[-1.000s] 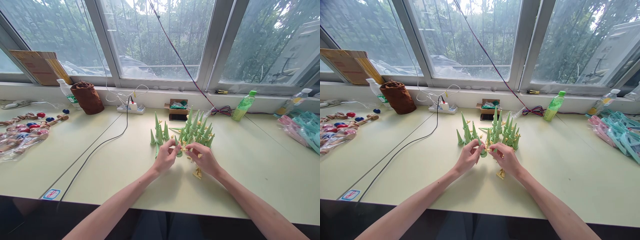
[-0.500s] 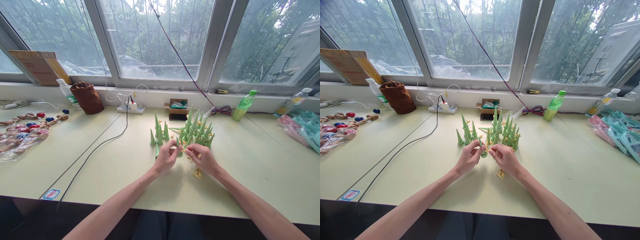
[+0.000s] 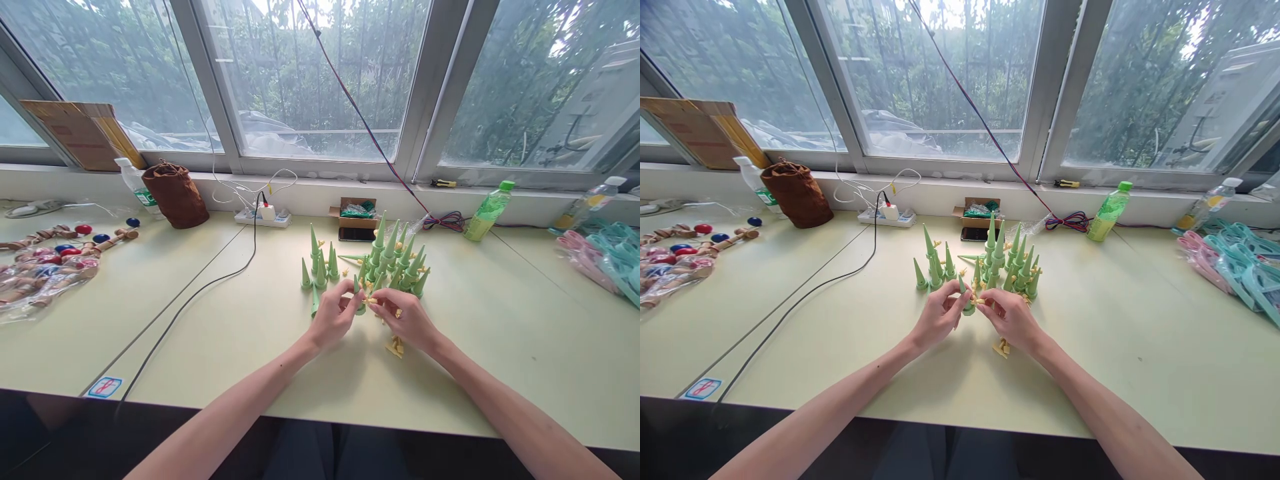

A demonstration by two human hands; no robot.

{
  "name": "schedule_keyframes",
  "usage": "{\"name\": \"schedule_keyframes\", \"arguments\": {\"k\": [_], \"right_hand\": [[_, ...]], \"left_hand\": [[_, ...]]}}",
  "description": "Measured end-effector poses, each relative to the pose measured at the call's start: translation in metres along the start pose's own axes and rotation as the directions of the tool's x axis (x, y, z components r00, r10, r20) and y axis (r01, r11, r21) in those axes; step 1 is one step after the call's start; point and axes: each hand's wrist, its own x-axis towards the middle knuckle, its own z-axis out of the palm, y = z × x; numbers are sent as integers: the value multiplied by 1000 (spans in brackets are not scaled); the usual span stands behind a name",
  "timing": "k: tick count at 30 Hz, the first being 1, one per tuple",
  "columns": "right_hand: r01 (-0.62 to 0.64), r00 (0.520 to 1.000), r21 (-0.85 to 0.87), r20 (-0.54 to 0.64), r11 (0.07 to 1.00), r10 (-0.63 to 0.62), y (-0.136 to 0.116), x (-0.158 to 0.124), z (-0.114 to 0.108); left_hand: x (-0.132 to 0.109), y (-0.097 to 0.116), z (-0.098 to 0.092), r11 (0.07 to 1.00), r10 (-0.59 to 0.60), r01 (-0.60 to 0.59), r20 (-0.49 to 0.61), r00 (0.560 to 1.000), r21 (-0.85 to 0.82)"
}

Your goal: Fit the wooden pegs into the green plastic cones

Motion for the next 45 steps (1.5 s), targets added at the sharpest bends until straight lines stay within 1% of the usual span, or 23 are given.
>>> {"name": "schedule_keyframes", "arguments": {"k": [6, 13, 24, 28, 35, 40, 45], "right_hand": [[-24, 999, 9, 37, 1000, 24, -1, -1, 0], [-4, 1000, -5, -21, 1000, 4, 0, 0, 1], [5, 999, -11, -54, 1000, -6, 0, 0, 0], [2, 998, -2, -64, 1000, -2, -1, 0, 0], [59, 996, -19, -66, 998, -60, -5, 1, -3], [64, 996, -30, -60, 998, -65, -3, 2, -2], [36, 999, -21, -12, 999, -36, 0, 0, -1]], "left_hand": [[-1, 1, 0, 1000, 9, -9, 22, 1000, 6], [0, 0, 0, 1000, -21, 21, 1, 1000, -4], [0, 1, 0, 997, -65, 64, -12, 998, -32], [1, 1, -1, 998, -65, 64, -32, 997, -22], [3, 2, 0, 995, -91, 89, -56, 994, -44], [2, 1, 0, 999, -41, 42, -62, 997, 1], [-1, 0, 0, 999, 0, 1, -17, 1000, 52]]}}
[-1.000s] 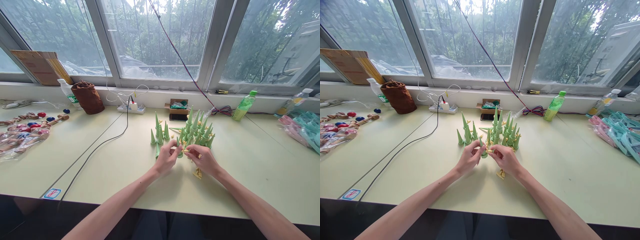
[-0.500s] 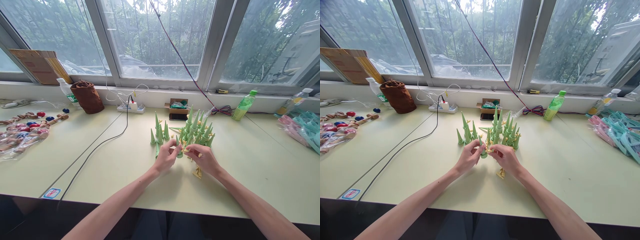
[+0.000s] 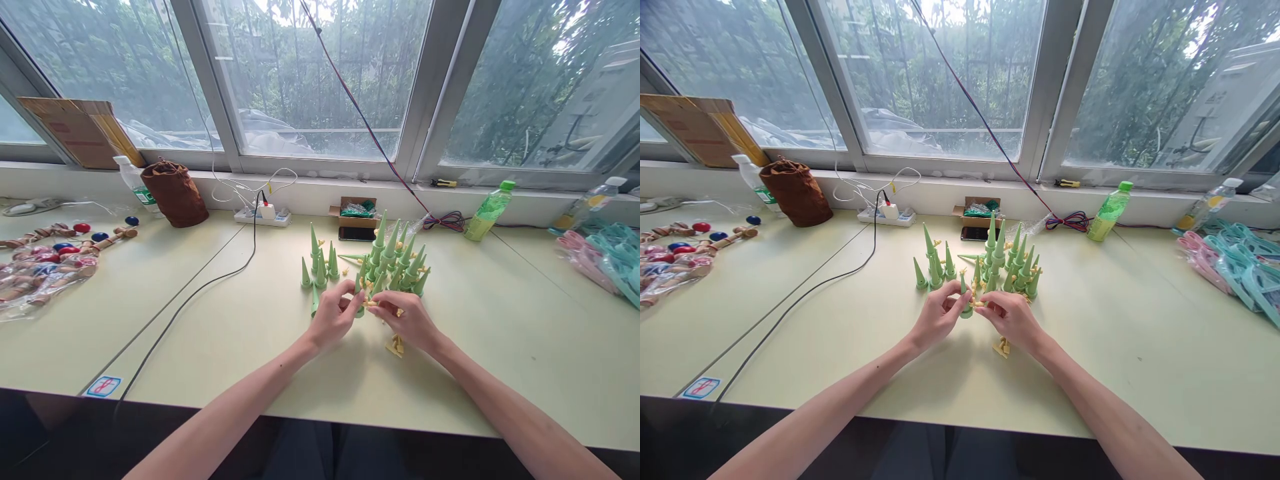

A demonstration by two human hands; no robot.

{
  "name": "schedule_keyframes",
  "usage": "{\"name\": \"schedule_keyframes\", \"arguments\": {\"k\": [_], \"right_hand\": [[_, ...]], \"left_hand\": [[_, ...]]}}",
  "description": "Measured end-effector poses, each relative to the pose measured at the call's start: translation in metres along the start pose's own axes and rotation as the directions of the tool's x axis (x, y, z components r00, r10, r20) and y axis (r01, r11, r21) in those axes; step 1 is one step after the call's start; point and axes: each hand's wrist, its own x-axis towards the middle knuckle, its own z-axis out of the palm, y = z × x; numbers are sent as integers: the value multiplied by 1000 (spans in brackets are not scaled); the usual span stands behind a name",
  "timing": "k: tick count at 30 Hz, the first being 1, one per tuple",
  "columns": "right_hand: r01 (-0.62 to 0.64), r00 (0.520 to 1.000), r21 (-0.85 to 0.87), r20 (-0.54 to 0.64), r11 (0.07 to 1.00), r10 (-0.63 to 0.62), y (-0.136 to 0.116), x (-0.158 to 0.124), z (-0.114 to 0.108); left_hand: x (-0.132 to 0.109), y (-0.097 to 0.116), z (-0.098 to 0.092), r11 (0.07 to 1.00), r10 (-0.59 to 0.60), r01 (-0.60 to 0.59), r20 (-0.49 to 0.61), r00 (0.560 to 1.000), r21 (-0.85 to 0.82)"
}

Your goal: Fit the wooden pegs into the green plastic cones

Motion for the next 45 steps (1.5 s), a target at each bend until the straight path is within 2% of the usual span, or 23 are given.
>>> {"name": "schedule_keyframes", "arguments": {"k": [10, 14, 21, 28, 37, 45], "right_hand": [[-29, 998, 17, 63, 999, 27, -2, 0, -1], [-13, 998, 7, 64, 1000, 13, -2, -1, -2], [38, 999, 1, -15, 999, -38, -4, 0, -2], [48, 999, -10, -21, 999, -48, -3, 1, -2], [48, 998, -19, 35, 999, -48, -2, 0, -3], [25, 998, -46, 64, 999, -22, 0, 0, -1]], "left_hand": [[-1, -3, -2, 974, 147, -150, 27, 989, 171], [0, -2, -1, 993, 85, -85, 6, 996, 85], [4, 4, -1, 1000, -16, 14, -62, 998, -26], [6, 5, -2, 980, -162, 153, -63, 985, -127], [5, 2, -2, 996, -58, 55, -48, 997, -71], [3, 2, -1, 998, -37, 37, -11, 999, -55]]}}
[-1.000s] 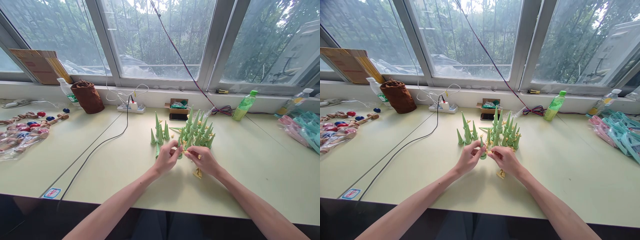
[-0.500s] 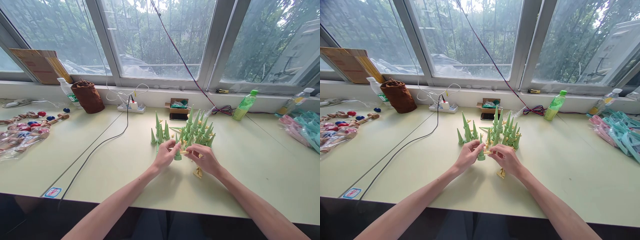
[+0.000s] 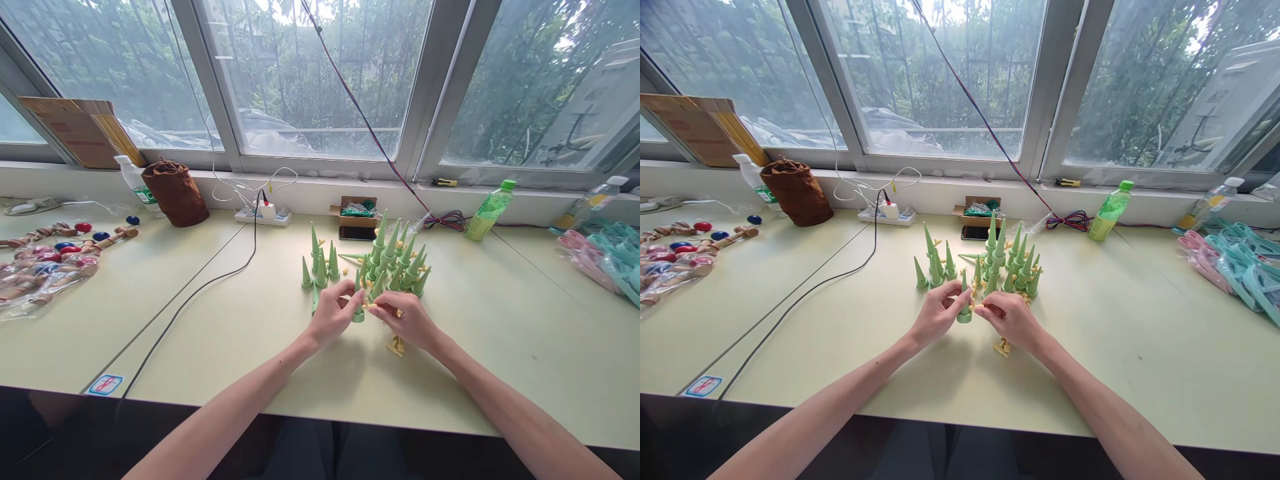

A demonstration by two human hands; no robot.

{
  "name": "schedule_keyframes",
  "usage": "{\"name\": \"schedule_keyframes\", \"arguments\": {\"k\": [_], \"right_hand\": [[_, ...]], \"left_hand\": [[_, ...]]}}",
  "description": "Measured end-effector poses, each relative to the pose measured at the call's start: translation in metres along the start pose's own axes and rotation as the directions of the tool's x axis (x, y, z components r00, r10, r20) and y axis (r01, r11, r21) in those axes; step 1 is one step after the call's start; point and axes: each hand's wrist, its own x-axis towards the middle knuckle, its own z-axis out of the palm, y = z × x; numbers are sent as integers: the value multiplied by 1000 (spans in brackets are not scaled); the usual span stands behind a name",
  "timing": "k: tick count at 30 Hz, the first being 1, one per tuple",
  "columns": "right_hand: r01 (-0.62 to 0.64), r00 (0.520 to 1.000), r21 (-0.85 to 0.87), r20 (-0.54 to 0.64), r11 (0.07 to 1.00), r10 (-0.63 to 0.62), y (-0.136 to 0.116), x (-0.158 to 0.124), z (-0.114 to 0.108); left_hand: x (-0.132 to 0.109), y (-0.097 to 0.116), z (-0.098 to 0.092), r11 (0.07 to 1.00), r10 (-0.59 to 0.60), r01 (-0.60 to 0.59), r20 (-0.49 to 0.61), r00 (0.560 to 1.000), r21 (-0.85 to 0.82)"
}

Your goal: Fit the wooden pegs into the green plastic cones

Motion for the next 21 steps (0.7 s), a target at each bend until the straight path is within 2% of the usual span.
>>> {"name": "schedule_keyframes", "arguments": {"k": [7, 15, 21], "right_hand": [[-7, 999, -26, 38, 1000, 8, 5, -1, 2], [-34, 999, 87, 30, 996, 32, -2, 0, 0], [-20, 997, 12, 80, 1000, 19, 2, -2, 2]], "left_hand": [[0, 0, 0, 1000, 13, -14, 22, 1000, 6], [1, -1, 0, 1000, 15, -15, -2, 1000, 11], [-2, 0, 0, 999, 22, -24, 47, 999, 40]]}}
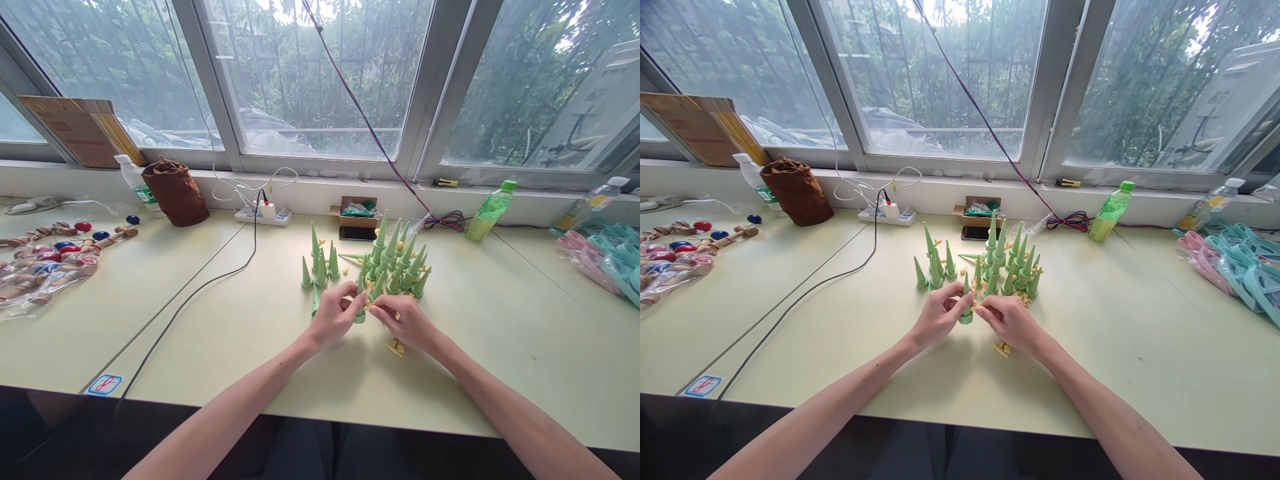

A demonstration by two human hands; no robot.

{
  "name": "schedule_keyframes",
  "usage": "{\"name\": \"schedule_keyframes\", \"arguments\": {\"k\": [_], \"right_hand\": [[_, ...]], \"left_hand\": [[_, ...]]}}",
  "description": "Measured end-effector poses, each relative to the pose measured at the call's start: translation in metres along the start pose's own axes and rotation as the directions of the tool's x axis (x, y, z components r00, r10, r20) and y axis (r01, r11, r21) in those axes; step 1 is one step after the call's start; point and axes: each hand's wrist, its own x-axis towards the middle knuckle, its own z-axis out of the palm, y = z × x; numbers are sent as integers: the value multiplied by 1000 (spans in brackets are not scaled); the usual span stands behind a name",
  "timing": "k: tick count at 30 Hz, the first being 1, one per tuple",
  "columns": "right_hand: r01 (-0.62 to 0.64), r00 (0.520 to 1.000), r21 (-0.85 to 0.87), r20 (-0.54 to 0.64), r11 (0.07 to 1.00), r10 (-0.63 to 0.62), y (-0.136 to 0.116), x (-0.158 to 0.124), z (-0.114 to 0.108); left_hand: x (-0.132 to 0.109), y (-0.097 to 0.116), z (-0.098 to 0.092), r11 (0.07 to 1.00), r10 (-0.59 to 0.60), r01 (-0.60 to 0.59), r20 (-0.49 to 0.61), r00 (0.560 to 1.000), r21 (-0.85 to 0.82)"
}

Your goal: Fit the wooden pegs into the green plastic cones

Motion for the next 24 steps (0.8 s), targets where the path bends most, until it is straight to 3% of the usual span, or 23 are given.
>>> {"name": "schedule_keyframes", "arguments": {"k": [7, 15, 24], "right_hand": [[-33, 999, 26, 30, 999, 33, 2, 0, 0], [-35, 999, 105, -5, 994, 36, -1, 0, 0], [-45, 998, 22, 48, 999, 44, 3, 0, 0]], "left_hand": [[-1, -1, 1, 1000, 11, -11, 9, 1000, 8], [2, -2, 1, 1000, 16, -16, -71, 997, 3], [0, -2, 1, 1000, 16, -16, 7, 1000, 6]]}}
